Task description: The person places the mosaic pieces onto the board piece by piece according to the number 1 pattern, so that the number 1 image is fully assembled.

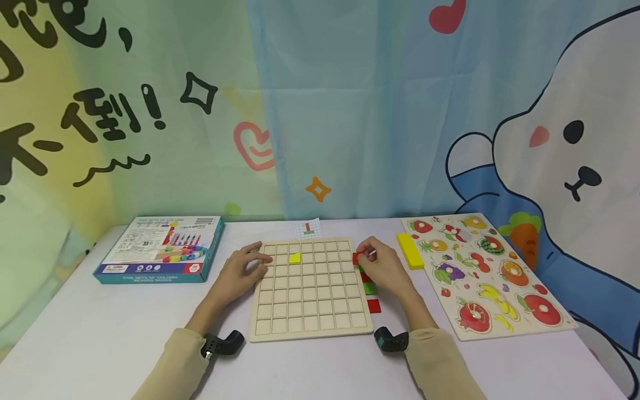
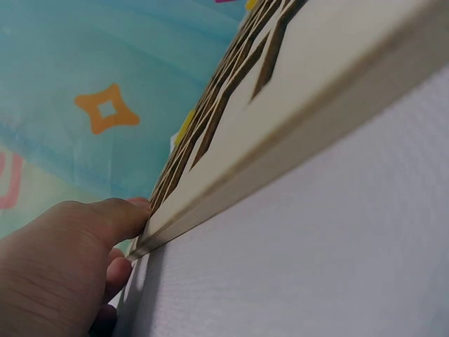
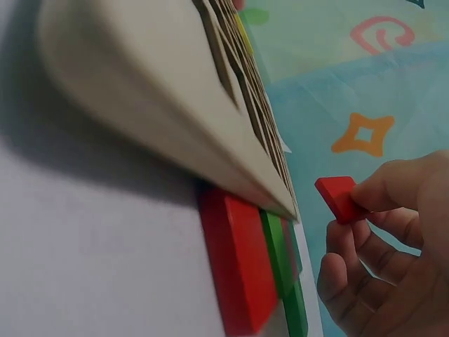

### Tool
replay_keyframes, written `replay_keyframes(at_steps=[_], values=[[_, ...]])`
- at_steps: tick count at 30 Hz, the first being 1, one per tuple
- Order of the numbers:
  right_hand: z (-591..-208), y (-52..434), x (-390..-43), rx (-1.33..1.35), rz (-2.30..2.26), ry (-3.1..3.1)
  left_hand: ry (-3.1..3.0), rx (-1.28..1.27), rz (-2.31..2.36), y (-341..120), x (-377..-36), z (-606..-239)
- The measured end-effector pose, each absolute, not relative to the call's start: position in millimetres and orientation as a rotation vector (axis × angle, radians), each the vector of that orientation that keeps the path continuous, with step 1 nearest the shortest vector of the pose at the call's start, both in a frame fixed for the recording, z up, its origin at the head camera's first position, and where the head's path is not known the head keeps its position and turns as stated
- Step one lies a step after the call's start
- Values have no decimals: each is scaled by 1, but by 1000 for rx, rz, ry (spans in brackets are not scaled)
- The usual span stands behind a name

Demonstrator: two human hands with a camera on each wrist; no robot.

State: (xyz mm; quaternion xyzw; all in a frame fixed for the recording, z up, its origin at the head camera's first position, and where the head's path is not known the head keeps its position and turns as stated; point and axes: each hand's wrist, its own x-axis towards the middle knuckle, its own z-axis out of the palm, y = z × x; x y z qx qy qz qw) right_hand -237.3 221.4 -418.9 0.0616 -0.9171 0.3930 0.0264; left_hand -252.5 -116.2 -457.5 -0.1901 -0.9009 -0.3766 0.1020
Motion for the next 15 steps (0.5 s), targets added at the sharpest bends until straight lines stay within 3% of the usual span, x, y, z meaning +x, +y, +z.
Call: replay_keyframes(at_steps=[15], values=[[-410, 194, -251, 428, 1274, -2812, -2639, -580, -1133, -115, -252, -458]])
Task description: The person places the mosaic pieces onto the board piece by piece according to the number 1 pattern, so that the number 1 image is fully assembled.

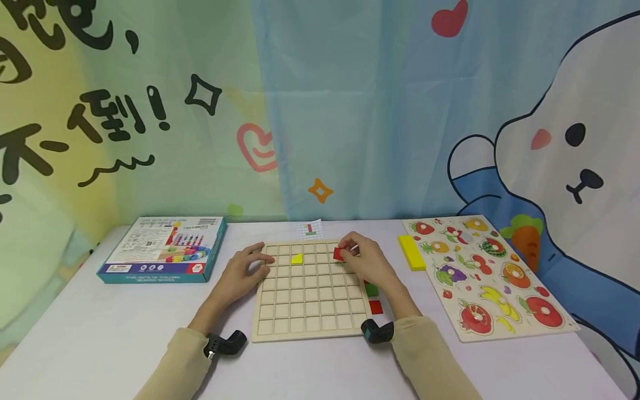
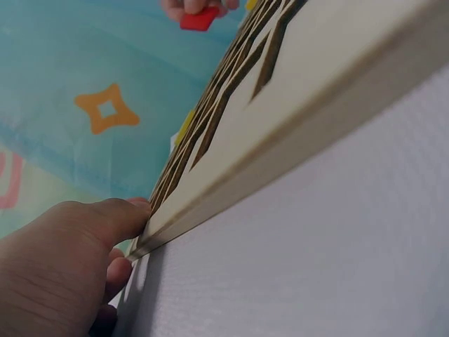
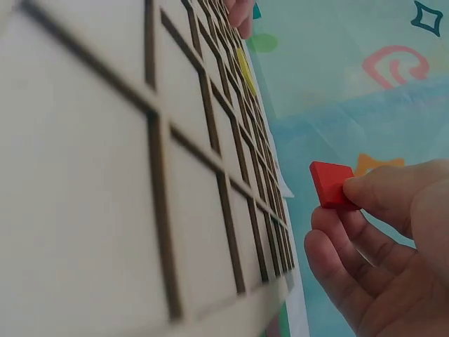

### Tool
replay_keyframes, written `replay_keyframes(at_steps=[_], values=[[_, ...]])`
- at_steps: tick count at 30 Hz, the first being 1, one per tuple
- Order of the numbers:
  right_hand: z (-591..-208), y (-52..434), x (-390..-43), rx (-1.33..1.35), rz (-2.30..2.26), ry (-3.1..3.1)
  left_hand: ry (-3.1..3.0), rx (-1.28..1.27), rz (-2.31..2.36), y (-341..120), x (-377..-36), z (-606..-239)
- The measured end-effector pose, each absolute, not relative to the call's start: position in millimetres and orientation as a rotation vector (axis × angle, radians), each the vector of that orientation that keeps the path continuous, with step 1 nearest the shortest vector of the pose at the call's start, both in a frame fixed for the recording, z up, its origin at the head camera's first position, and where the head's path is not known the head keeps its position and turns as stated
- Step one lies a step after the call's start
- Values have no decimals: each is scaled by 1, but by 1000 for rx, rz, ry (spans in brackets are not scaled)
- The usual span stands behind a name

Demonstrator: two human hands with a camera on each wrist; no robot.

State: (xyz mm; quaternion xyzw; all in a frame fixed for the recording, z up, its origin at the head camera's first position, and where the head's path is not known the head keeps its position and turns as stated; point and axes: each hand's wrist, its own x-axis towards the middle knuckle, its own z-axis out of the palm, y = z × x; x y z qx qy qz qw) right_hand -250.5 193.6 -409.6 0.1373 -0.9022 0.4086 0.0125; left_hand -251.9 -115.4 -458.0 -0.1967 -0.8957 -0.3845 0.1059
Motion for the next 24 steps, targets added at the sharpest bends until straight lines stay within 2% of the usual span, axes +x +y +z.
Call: replay_keyframes(at_steps=[24], values=[[-412, 149, -277, 639, 1306, -2914, -2642, -575, -1130, -115, -253, -459]])
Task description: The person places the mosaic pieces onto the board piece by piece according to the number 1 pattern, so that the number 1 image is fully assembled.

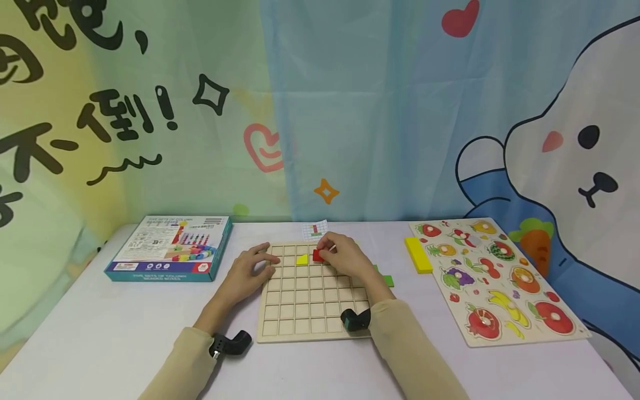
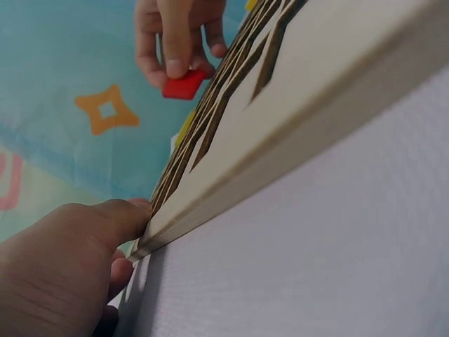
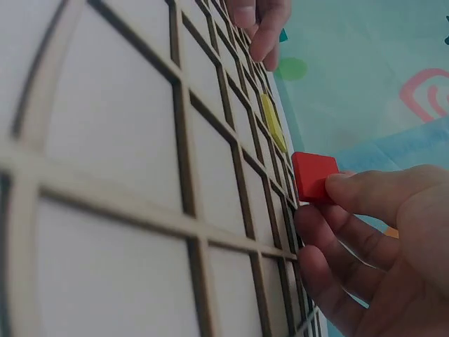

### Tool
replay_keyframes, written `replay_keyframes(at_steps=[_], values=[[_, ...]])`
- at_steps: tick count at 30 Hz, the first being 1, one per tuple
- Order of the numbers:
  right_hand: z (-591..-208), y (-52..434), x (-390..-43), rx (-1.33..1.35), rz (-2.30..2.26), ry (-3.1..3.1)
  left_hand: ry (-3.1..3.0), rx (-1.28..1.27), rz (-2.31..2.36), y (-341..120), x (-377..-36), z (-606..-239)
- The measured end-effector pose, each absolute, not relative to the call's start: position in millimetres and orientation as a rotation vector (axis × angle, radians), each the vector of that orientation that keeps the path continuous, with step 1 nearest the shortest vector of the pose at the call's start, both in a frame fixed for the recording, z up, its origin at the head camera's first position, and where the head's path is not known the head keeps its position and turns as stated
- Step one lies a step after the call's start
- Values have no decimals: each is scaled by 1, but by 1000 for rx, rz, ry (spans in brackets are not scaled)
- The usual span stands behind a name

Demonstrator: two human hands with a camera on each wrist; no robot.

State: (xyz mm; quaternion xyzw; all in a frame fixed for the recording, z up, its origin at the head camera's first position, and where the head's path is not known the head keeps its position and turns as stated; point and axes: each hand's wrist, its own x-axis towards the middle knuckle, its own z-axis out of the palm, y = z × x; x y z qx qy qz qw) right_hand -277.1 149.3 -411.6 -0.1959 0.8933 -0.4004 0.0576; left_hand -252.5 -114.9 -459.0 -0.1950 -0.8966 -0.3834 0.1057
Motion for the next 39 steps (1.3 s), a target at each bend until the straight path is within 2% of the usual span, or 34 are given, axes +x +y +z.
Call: replay_keyframes(at_steps=[30, 39], values=[[-416, 137, -281, -628, -1075, 2747, -2661, -551, -1094, -116, -253, -458], [-412, 153, -272, -623, -1189, 2699, -2734, -576, -1031, -115, -251, -457]])
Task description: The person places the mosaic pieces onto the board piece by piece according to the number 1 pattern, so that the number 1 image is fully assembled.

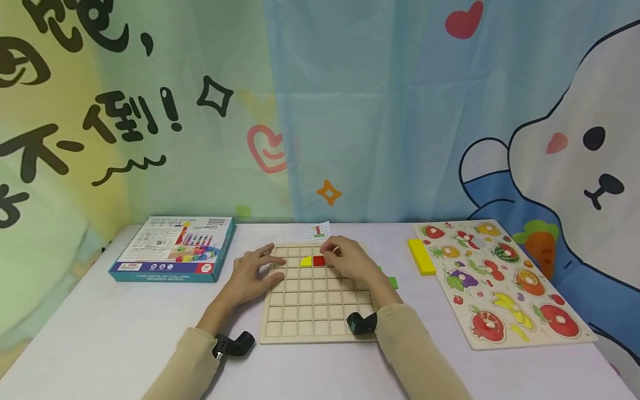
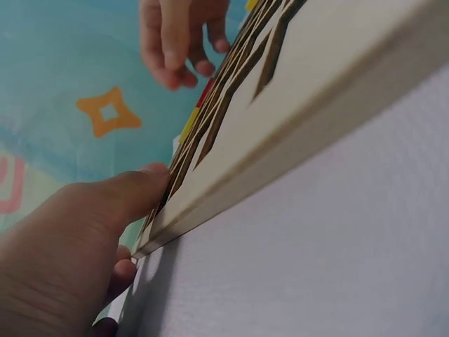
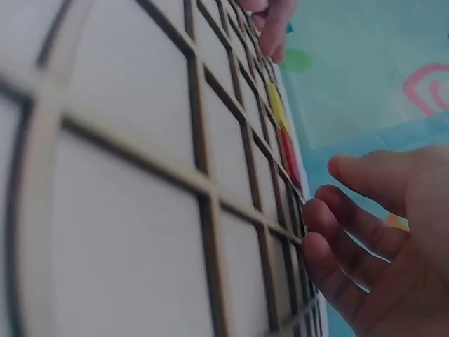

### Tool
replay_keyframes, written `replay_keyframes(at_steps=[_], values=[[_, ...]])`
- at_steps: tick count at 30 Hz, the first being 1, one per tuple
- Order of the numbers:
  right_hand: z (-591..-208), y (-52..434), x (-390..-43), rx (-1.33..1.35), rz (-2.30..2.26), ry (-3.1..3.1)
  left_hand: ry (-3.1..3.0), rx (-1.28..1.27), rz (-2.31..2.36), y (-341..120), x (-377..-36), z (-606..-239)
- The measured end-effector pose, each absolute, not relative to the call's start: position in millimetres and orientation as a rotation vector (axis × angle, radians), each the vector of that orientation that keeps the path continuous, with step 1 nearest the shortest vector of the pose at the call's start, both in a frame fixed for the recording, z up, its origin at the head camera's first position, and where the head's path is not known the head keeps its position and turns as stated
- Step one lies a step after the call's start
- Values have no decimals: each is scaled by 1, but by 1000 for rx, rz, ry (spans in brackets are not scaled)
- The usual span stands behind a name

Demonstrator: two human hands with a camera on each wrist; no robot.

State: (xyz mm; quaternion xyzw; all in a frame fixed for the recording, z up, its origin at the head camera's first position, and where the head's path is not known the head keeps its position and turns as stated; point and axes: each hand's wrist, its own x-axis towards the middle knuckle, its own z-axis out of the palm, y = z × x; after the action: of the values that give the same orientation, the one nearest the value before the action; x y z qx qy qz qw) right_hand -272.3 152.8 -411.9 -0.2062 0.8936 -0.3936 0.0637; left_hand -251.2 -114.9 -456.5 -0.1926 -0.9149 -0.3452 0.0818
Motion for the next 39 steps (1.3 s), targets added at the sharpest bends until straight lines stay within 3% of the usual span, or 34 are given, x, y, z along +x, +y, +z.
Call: replay_keyframes(at_steps=[22, 39], values=[[-406, 236, -213, -593, -1024, 2817, -2687, -684, -982, -114, -254, -461], [-404, 260, -195, -681, -918, 2725, -2709, -660, -1023, -113, -255, -460]])
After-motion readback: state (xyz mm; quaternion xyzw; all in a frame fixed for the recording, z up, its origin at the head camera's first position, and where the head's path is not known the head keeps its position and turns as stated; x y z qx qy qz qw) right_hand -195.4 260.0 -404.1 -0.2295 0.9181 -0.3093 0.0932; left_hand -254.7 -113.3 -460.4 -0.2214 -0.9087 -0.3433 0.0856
